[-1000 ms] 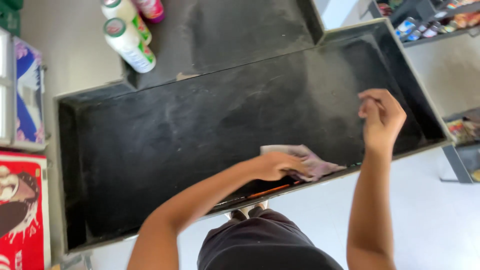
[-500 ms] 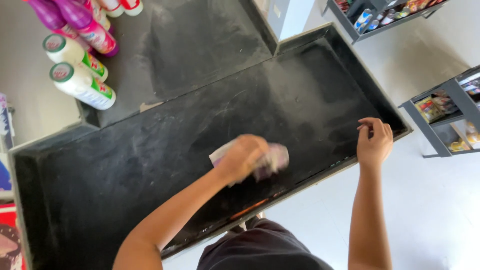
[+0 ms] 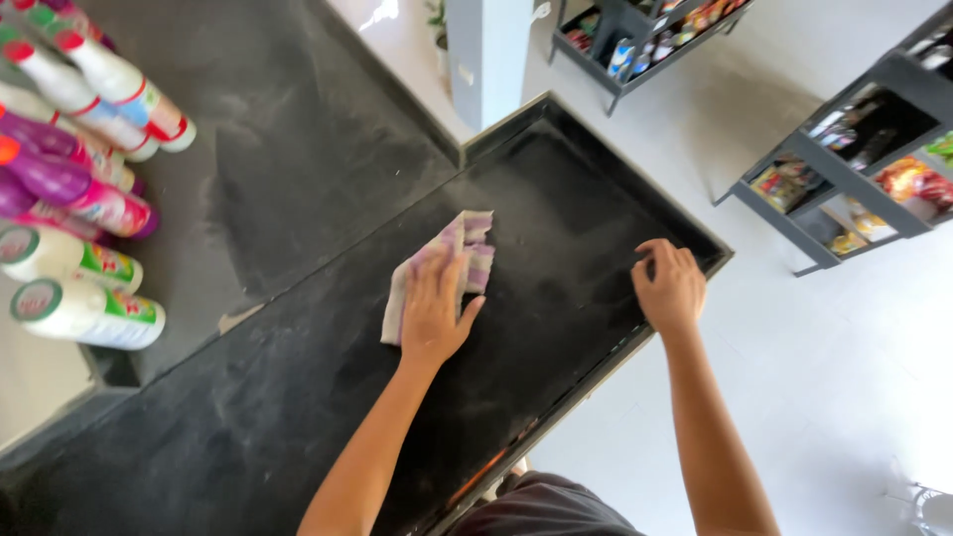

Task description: Wiping down a checkout counter in a grocery store with a cleaning cloth.

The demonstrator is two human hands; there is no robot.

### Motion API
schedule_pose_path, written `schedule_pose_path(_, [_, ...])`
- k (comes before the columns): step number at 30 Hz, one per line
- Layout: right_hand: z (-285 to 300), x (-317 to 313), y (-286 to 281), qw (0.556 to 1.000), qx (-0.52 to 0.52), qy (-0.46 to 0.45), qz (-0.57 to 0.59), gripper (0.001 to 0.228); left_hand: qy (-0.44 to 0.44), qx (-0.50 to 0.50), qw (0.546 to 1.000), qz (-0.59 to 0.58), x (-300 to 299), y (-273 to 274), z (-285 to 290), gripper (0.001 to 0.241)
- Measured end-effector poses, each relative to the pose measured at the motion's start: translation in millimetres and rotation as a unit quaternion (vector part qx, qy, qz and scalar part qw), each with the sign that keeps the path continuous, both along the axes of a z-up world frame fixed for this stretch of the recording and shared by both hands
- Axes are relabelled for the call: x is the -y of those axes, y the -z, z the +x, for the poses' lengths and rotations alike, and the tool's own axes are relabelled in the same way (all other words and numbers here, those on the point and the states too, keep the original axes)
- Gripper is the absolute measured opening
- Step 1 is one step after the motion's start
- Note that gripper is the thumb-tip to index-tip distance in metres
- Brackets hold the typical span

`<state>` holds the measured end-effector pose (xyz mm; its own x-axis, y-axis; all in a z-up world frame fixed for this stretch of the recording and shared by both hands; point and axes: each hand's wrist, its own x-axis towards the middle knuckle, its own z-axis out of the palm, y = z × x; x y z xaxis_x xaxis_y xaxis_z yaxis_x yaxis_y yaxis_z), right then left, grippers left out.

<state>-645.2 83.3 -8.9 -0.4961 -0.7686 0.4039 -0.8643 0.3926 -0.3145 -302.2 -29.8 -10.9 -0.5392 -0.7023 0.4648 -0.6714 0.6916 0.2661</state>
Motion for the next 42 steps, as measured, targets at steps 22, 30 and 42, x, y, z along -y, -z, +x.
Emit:
schedule_pose_path(22, [-4,6,10,0.986,0.003,0.009,0.169,0.015,-0.081,0.046,0.994,-0.052,2,32,-3,0.082])
schedule_pose_path(30, [1,8,6,0.987,0.008,0.016,0.158,0.016,-0.088,0.039,0.993,-0.073,6,36,-4,0.078])
schedule_pose_path(42, [8,6,-18,0.978,0.035,0.006,0.205,0.02,-0.079,0.028,0.995,-0.059,10,49,-7,0.08])
